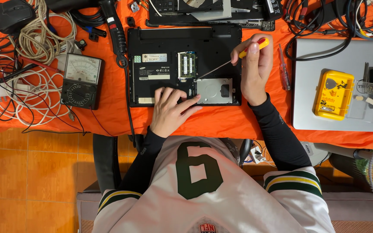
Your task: Replacing or installing a component in a laptop using a screwdriver and hairdryer.
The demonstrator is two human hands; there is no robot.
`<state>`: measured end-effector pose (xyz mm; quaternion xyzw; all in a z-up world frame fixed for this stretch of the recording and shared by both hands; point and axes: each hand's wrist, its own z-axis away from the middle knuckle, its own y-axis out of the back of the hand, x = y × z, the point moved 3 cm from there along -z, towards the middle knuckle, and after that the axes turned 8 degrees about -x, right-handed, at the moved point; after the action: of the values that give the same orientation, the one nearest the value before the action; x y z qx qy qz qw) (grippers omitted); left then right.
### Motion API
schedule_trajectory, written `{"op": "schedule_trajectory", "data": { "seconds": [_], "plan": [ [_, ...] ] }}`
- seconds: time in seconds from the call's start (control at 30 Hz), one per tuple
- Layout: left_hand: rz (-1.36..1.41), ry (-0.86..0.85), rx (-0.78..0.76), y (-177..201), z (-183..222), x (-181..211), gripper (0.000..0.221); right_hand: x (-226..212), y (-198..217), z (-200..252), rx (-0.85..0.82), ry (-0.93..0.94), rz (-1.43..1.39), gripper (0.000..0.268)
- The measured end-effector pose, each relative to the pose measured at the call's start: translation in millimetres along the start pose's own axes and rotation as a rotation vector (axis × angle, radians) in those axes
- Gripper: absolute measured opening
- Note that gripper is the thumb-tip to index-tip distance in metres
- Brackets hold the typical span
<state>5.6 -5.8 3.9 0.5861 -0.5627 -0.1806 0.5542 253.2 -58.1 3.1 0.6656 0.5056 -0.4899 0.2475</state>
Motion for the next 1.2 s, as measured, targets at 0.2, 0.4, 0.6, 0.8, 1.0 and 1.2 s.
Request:
{"op": "schedule_trajectory", "data": {
  "seconds": [0.2, 0.4, 0.6, 0.8, 1.0, 1.2],
  "plan": [
    [0.004, -0.002, -0.004, -0.9, 0.1, -0.4, 0.029, 0.7, 1.0, -0.2, -0.014, 0.002, -0.009, 0.025],
    [0.003, -0.006, -0.002, -1.0, 0.5, -0.6, 0.029, -0.1, 0.5, 0.9, -0.029, 0.022, -0.046, 0.022],
    [0.004, 0.0, -0.005, -0.3, 0.1, -0.2, 0.028, -0.4, -0.6, 2.6, -0.027, 0.022, -0.049, 0.022],
    [0.002, -0.002, -0.005, 1.0, -1.0, 0.8, 0.029, -1.7, -0.8, 4.4, -0.064, 0.042, -0.013, 0.023],
    [0.005, 0.002, -0.008, 0.4, 0.0, -0.1, 0.028, -7.4, -3.4, 5.4, -0.106, 0.053, 0.005, 0.023],
    [0.003, -0.003, -0.015, 2.5, -0.8, 1.6, 0.029, -13.6, -8.3, 5.8, -0.227, 0.085, 0.018, 0.023]
  ]
}}
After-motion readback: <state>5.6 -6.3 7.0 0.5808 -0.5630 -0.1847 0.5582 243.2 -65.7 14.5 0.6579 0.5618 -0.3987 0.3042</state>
